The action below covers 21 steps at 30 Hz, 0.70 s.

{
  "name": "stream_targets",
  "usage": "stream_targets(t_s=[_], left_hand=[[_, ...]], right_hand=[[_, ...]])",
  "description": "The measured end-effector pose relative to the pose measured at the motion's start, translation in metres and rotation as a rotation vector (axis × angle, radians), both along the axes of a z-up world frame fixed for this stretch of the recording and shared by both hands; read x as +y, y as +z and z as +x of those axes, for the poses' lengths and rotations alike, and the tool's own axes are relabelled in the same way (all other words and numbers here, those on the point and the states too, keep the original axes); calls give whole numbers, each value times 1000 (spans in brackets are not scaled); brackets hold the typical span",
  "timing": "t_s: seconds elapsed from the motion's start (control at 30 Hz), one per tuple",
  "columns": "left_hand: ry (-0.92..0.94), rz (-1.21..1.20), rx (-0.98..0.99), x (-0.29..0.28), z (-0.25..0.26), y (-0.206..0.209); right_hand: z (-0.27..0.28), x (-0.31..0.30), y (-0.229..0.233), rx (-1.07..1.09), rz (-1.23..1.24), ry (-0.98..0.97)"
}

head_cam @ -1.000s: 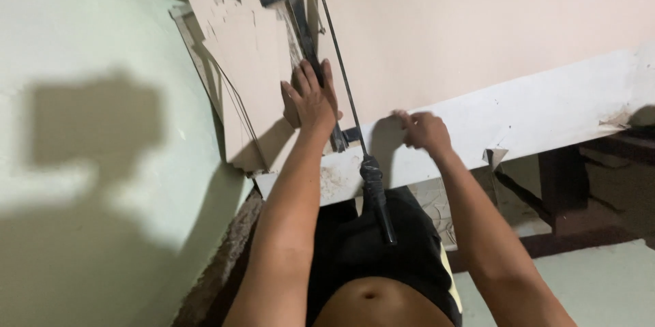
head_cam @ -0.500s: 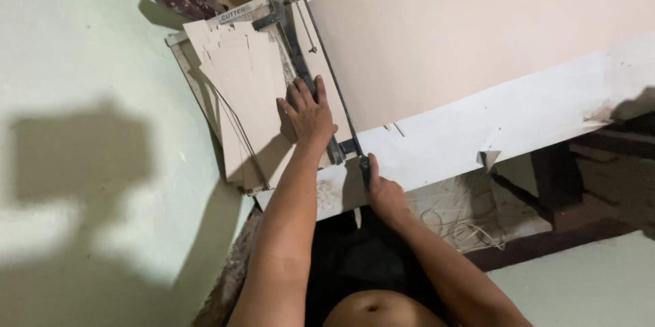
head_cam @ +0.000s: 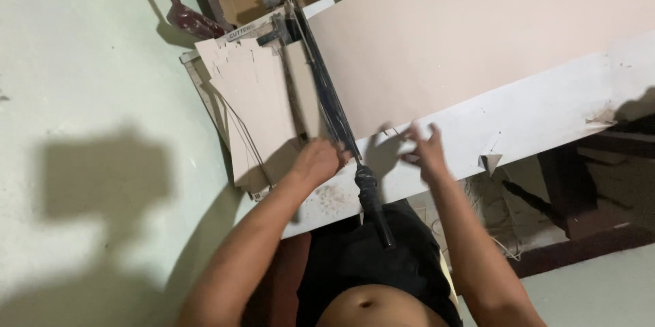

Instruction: The person uses a manual paper cutter to slice a large sheet of cardboard into narrow strips. They repeatedly align the cardboard against the cutter's guide, press down the lever to cut, and then remove the cut strips. Finally, they gather the cut strips into a neat stack and place them on a nearby table.

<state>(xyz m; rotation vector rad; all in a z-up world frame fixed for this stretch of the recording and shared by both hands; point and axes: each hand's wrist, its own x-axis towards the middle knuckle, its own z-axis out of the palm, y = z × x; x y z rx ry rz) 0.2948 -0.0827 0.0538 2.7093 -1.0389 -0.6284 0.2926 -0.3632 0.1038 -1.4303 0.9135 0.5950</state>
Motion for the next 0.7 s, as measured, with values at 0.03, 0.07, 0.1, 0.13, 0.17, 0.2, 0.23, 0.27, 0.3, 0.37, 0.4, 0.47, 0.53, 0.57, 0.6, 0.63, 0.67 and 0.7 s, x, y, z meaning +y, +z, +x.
stream_targets(t_s=[0.03,0.07,0.1,0.13,0.17,0.2,0.23,0.27,0.3,0.37,0.4,0.47,0.53,0.57,0.6,0.63,0.67,0.7], left_hand=[[-69,60,-60,18,-7,9],[-138,119,-119,36,-13,19],[-140,120,-119,49,-9,22],[-144,287,20,63,-5,26],[-140,453,151,78,4,29],[-137,454,144,73,20,49],[-84,411,132,67,29,69],[-31,368,120,62,39,88],[-26,364,128,57,40,82],[170,276,40,46,42,68],[175,272,46,31,50,80],[481,237,205,5,70,104],[561,228,276,-9,74,72],[638,214,337,-18,77,56],[638,211,345,-23,77,55],[653,257,367,-28,78,55],[667,303,388,-33,80,55],[663,305,396,-35,82,53]], right_hand=[[10,-10,-18,-1,82,-149],[20,-19,-36,0,163,-297],[17,-29,-51,0,165,-299],[15,-37,-66,-52,202,-383],[19,-44,-82,-113,241,-463],[11,-48,-78,-120,244,-461],[-2,-54,-73,-113,229,-429],[-14,-60,-70,-106,214,-397],[-14,-47,-56,-99,209,-391],[-15,-22,-29,-103,126,-269],[-12,-20,-39,-98,121,-263],[-8,-12,-61,-122,114,-132],[3,-6,-60,-118,104,-74],[9,-5,-59,-125,94,-18],[11,-4,-57,-118,89,-16],[14,-3,-54,-109,55,27],[17,-3,-51,-100,22,69],[21,-6,-47,-93,21,67]])
